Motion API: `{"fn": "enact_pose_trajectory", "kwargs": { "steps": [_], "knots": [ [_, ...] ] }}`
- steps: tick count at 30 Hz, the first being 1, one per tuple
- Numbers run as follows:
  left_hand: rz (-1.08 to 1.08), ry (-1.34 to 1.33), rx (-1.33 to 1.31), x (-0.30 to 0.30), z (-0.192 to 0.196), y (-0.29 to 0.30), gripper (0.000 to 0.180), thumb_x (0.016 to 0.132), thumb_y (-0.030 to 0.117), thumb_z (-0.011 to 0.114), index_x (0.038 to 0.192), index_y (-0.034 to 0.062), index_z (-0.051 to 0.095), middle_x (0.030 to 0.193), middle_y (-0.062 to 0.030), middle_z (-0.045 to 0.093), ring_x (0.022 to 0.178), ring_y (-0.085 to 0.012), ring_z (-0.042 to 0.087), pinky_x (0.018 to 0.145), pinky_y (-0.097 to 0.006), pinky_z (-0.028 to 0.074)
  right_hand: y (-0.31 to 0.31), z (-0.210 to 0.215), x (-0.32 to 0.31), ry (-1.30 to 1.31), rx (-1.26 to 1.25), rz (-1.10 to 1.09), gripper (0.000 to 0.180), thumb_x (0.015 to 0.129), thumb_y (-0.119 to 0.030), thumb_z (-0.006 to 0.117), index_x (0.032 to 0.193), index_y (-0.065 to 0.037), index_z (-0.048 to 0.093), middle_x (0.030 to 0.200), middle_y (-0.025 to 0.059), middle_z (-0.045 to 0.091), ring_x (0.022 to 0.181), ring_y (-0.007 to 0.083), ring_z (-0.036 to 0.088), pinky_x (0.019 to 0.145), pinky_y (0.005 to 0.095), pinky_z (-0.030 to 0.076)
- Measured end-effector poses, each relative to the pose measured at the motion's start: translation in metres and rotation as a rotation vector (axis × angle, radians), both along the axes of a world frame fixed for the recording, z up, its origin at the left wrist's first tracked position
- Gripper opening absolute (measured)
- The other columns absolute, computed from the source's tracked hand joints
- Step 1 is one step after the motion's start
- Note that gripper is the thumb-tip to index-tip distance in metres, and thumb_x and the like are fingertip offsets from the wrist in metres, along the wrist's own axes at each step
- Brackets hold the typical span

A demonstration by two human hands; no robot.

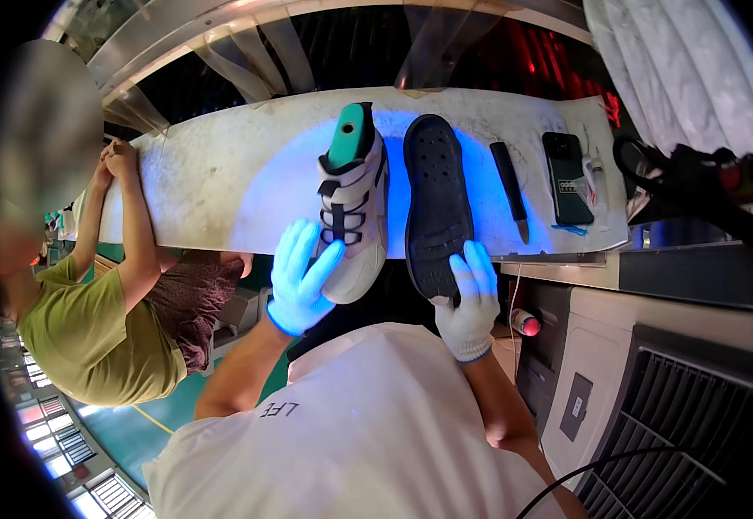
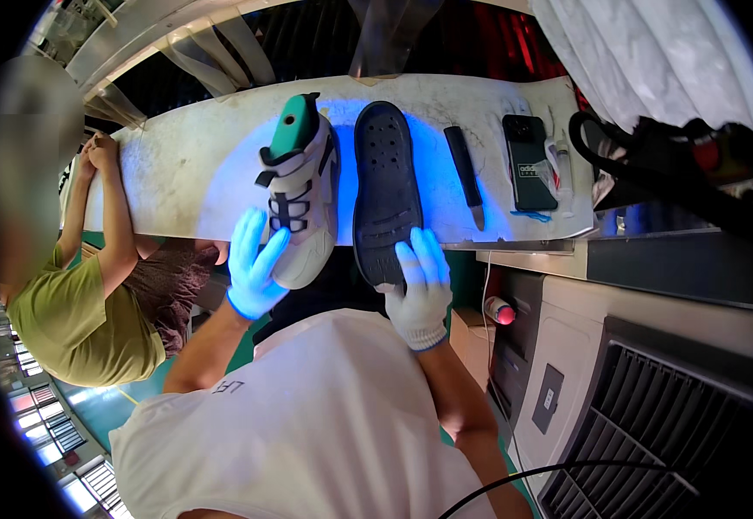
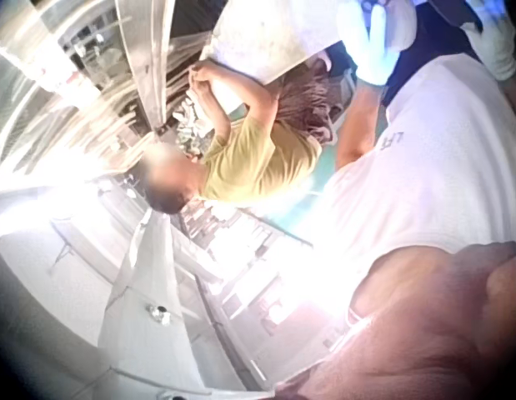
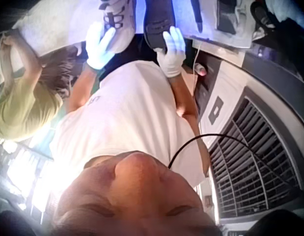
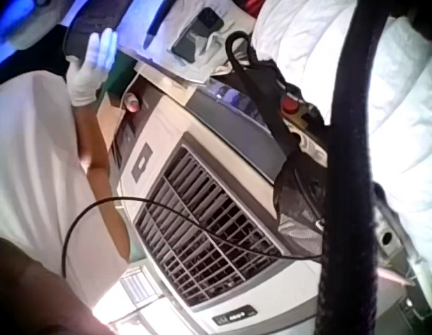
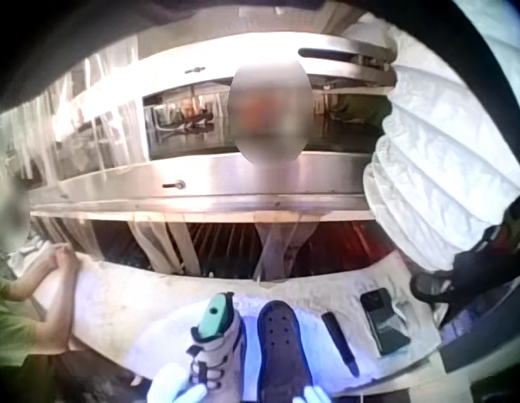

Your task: The person uses a small black tool to scrape and clean the sole and sides of a white sneaker with black accents. They repeatedly rub the tool along the shoe's surface, rotate the shoe to access different areas, and place it on the workbench between passes.

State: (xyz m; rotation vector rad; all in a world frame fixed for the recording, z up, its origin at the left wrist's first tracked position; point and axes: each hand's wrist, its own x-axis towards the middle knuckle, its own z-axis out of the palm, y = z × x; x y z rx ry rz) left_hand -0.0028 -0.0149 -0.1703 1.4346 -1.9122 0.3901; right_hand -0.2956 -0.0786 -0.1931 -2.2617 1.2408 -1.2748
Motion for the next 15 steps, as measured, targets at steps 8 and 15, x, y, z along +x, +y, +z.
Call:
{"fn": "enact_pose_trajectory", "kwargs": {
  "steps": [8,15],
  "knots": [
    [-0.2,0.373,0.315,-0.021,0.187,-0.052,0.055,0.078,0.011,0.094,0.131,0.005,0.078,0.123,-0.0195,0.081,0.109,-0.0325,0.081,0.098,-0.043,0.063,-0.006,0.11,-0.003,-0.193,-0.229,0.251,0.025,0.088,0.005,0.082,0.112,-0.002,0.077,0.113,0.0134,0.078,0.11,0.0402,0.074,0.097,0.0473,0.06],
    [-0.189,0.76,0.306,-0.057,0.172,-0.044,0.065,0.079,0.017,0.102,0.134,0.0028,0.071,0.135,-0.0175,0.076,0.123,-0.0278,0.076,0.106,-0.042,0.062,0.028,0.148,0.003,-0.588,0.117,0.282,0.048,0.089,-0.017,0.096,0.128,0.003,0.077,0.112,0.0161,0.082,0.099,0.0201,0.077,0.088,0.037,0.063]
  ]
}}
